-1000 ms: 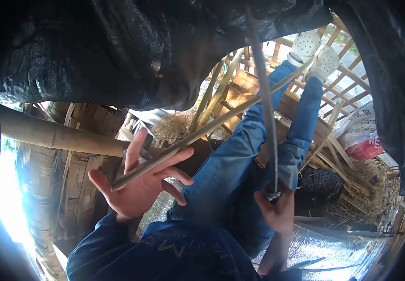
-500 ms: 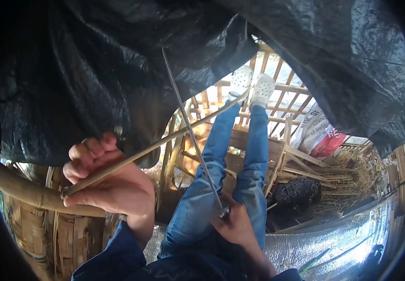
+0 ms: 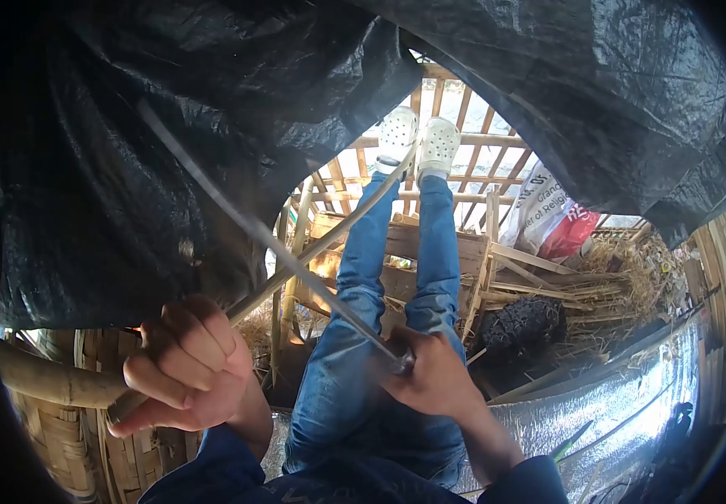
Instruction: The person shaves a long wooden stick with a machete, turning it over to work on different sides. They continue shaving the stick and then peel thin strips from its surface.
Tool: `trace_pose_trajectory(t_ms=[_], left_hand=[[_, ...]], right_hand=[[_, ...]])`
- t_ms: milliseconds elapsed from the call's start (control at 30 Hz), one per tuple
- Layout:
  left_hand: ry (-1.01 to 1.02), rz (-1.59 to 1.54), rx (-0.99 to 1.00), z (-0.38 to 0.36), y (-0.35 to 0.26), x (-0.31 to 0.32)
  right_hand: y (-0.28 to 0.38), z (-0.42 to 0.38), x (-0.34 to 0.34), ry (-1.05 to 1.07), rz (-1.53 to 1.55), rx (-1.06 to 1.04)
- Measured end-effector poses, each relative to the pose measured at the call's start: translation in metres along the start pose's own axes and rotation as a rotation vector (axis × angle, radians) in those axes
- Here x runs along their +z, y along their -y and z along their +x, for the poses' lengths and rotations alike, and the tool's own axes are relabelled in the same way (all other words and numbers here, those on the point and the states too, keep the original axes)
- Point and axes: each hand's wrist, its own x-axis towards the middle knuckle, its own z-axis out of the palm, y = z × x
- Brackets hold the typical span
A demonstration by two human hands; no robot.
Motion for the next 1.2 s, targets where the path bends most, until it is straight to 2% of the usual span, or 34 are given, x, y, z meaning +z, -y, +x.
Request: trace_pose_trajectory(t_ms=[100, 133, 167, 233, 367, 433, 500, 533, 633, 700, 767, 833, 867, 1000, 1067, 1167, 1200], left_hand=[[0.009, -0.028, 0.037, 0.0, 0.002, -0.002], [0.012, -0.028, 0.041, -0.002, 0.002, -0.002], [0.012, -0.025, 0.045, -0.004, 0.001, -0.002], [0.026, -0.033, 0.041, -0.006, 0.001, -0.004], [-0.091, 0.024, 0.074, -0.01, 0.0, 0.0], [-0.153, 0.055, 0.076, -0.012, -0.001, 0.007], [-0.294, 0.072, 0.157, -0.014, -0.003, 0.012], [-0.277, 0.02, 0.175, -0.016, 0.0, 0.013], [-0.208, 0.024, 0.121, -0.021, -0.005, 0.009], [-0.245, 0.068, 0.169, -0.022, -0.003, 0.011], [-0.164, 0.123, 0.068, -0.023, -0.009, 0.011], [-0.193, 0.155, 0.166, -0.027, -0.002, 0.009], [-0.192, 0.152, 0.178, -0.028, -0.002, 0.008], [-0.181, 0.133, 0.211, -0.026, 0.001, 0.007], [-0.188, 0.114, 0.222, -0.025, 0.001, 0.005], [-0.184, 0.109, 0.232, -0.023, 0.0, 0.002], [-0.179, 0.109, 0.194, -0.024, -0.002, 0.002]], right_hand=[[0.004, 0.009, -0.011, 0.038, -0.068, -0.014], [0.005, 0.011, -0.018, 0.127, -0.163, 0.049], [0.005, 0.011, -0.021, 0.123, -0.16, 0.057], [0.006, 0.011, -0.025, 0.137, -0.268, -0.053], [0.022, 0.012, -0.038, 0.146, -0.278, -0.051], [0.032, 0.017, -0.049, 0.307, -0.295, -0.032], [0.037, 0.02, -0.054, 0.342, -0.302, -0.023], [0.038, 0.021, -0.055, 0.376, -0.313, -0.019], [0.03, 0.022, -0.049, 0.384, -0.32, -0.05], [0.027, 0.025, -0.049, 0.371, -0.324, -0.016], [0.016, 0.031, -0.048, 0.356, -0.329, 0.017], [-0.009, 0.041, -0.047, 0.261, -0.408, -0.077], [-0.01, 0.051, -0.05, 0.306, -0.315, 0.096], [-0.047, 0.077, -0.049, 0.208, -0.378, 0.157], [-0.047, 0.085, -0.05, 0.249, -0.298, 0.337], [-0.031, 0.07, -0.047, 0.299, -0.244, 0.313], [-0.015, 0.068, -0.052, 0.412, -0.218, 0.326]])
